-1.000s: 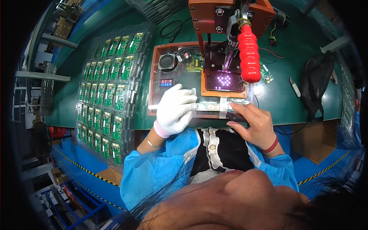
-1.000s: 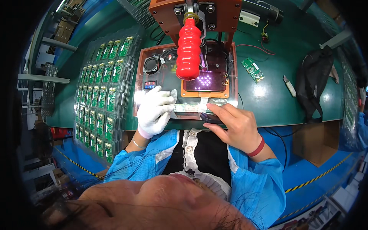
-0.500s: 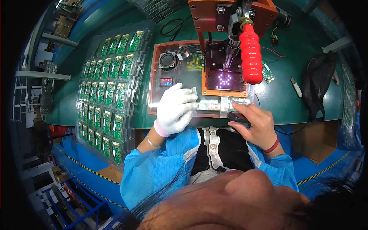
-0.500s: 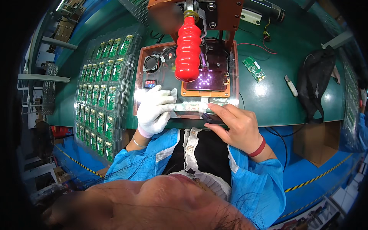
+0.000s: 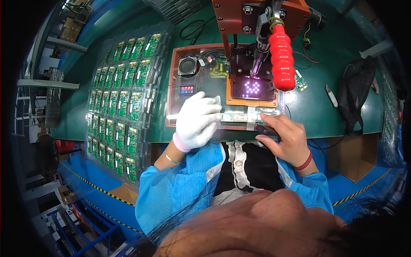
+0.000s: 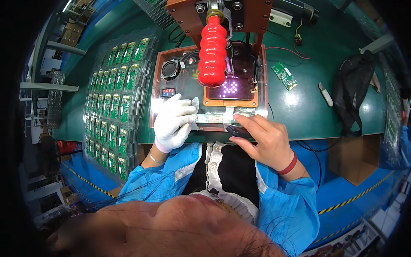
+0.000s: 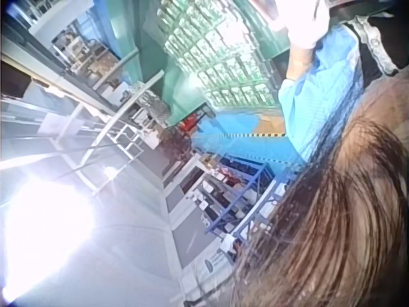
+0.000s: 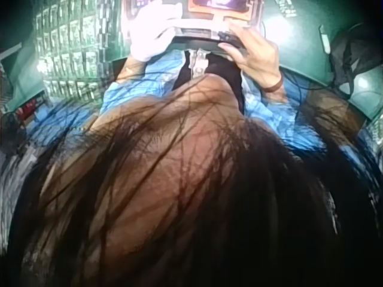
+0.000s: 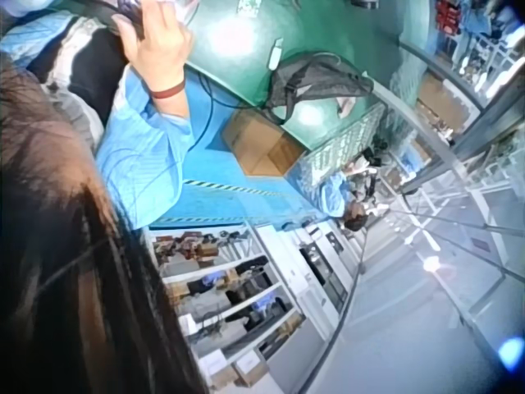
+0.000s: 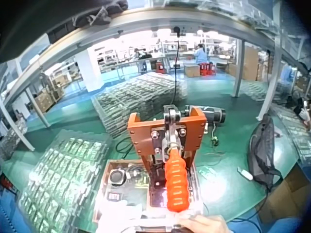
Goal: Manually press and process circuit boards using a lever-operated machine at a workstation.
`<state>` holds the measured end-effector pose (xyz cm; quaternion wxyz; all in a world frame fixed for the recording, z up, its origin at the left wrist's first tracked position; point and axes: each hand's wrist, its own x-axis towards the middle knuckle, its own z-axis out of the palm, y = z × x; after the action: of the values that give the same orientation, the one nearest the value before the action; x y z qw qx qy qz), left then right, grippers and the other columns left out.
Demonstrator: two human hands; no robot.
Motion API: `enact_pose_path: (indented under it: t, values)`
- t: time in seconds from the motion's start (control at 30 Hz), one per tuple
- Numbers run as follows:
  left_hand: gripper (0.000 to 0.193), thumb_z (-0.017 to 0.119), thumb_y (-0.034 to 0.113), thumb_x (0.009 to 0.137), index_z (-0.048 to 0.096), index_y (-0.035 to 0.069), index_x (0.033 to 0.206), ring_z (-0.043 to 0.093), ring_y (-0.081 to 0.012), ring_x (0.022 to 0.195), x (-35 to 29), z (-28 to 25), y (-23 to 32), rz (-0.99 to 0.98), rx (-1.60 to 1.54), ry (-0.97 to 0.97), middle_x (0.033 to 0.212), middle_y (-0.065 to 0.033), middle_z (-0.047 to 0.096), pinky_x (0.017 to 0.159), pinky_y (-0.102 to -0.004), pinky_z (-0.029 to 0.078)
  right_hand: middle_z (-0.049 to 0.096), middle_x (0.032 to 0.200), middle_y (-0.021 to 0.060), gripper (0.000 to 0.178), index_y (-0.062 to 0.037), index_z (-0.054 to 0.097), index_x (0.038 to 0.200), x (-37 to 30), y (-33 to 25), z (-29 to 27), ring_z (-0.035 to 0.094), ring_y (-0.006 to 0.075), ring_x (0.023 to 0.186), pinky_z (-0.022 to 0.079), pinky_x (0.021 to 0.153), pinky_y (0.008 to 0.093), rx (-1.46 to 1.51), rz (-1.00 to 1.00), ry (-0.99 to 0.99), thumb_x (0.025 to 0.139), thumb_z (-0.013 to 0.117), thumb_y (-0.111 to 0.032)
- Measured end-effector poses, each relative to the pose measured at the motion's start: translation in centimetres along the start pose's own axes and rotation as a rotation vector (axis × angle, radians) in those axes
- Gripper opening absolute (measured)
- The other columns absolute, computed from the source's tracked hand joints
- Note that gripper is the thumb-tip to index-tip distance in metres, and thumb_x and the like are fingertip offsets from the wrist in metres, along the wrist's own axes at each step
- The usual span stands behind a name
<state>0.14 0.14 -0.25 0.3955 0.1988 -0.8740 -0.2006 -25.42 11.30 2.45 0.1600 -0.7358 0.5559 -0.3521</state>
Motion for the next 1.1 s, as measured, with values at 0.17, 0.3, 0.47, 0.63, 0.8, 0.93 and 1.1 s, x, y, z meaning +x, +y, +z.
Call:
enact_pose_path:
  t: [0.17,0.3,0.47,0.63,0.8,0.93,1.1]
  values:
    - [0.018,0.068,0.003,0.066,0.07,0.004,0.084,0.067,-0.0322,0.098,0.0,0.0,0.0,-0.005,-0.003,-0.003,0.098,-0.0121,0.072,0.103,-0.0503,0.045,0.063,0.082,0.0068,0.051,-0.0034,0.068,0.117,0.1,-0.1,0.0,0.055,0.0182,0.059,0.046,0.055,0.0277,-0.015,0.0,-0.002,0.068,0.083,-0.01]
    - [0.018,0.067,0.003,0.066,0.07,0.004,0.084,0.067,-0.032,0.098,0.2,0.0,0.1,-0.001,-0.004,-0.012,0.098,-0.012,0.073,0.102,-0.0497,0.045,0.063,0.082,0.0068,0.051,-0.0035,0.068,0.116,0.0,-0.1,0.0,0.055,0.0183,0.058,0.046,0.055,0.0278,-0.018,-0.005,0.007,0.068,0.083,-0.01]
    - [0.018,0.067,0.002,0.066,0.07,0.004,0.084,0.067,-0.0314,0.098,0.4,-0.2,0.2,0.003,-0.014,-0.029,0.098,-0.012,0.073,0.102,-0.0492,0.045,0.063,0.081,0.0068,0.05,-0.0036,0.068,0.116,0.2,-0.2,-0.1,0.054,0.0183,0.058,0.045,0.054,0.028,-0.013,-0.002,0.002,0.068,0.083,-0.01]
    - [0.018,0.067,0.002,0.066,0.07,0.004,0.084,0.067,-0.0315,0.098,0.4,-0.2,0.2,0.003,-0.003,-0.026,0.097,-0.012,0.073,0.102,-0.049,0.045,0.062,0.081,0.0037,0.047,-0.0051,0.068,0.116,0.2,0.0,0.0,0.052,0.0156,0.054,0.044,0.051,0.0264,-0.036,-0.037,0.021,0.072,0.082,-0.016]
    - [0.017,0.067,0.002,0.067,0.069,0.003,0.083,0.067,-0.0323,0.099,0.3,-0.1,0.0,0.001,-0.011,-0.017,0.098,-0.0122,0.073,0.102,-0.0494,0.045,0.062,0.079,0.0066,0.051,-0.0038,0.068,0.116,0.2,-0.1,0.0,0.054,0.0182,0.057,0.045,0.054,0.0281,-0.006,-0.001,0.008,0.068,0.084,-0.01]
    - [0.016,0.066,0.002,0.067,0.067,0.002,0.083,0.066,-0.0328,0.097,0.2,0.2,-0.6,0.04,0.001,-0.023,0.098,-0.0124,0.071,0.096,-0.0488,0.046,0.066,0.082,0.008,0.05,-0.0025,0.068,0.115,-0.1,0.1,0.0,0.056,0.0177,0.059,0.047,0.056,0.0276,0.044,-0.009,0.016,0.068,0.082,-0.008]
    - [0.012,0.066,0.001,0.069,0.066,0.004,0.081,0.067,-0.0338,0.102,0.5,0.3,-0.3,0.023,-0.018,-0.039,0.099,-0.013,0.072,0.101,-0.0499,0.045,0.07,0.088,0.0103,0.048,-0.0007,0.067,0.116,-0.7,1.4,0.5,0.059,0.0171,0.062,0.049,0.06,0.0269,0.172,-0.066,0.215,0.069,0.08,-0.005]
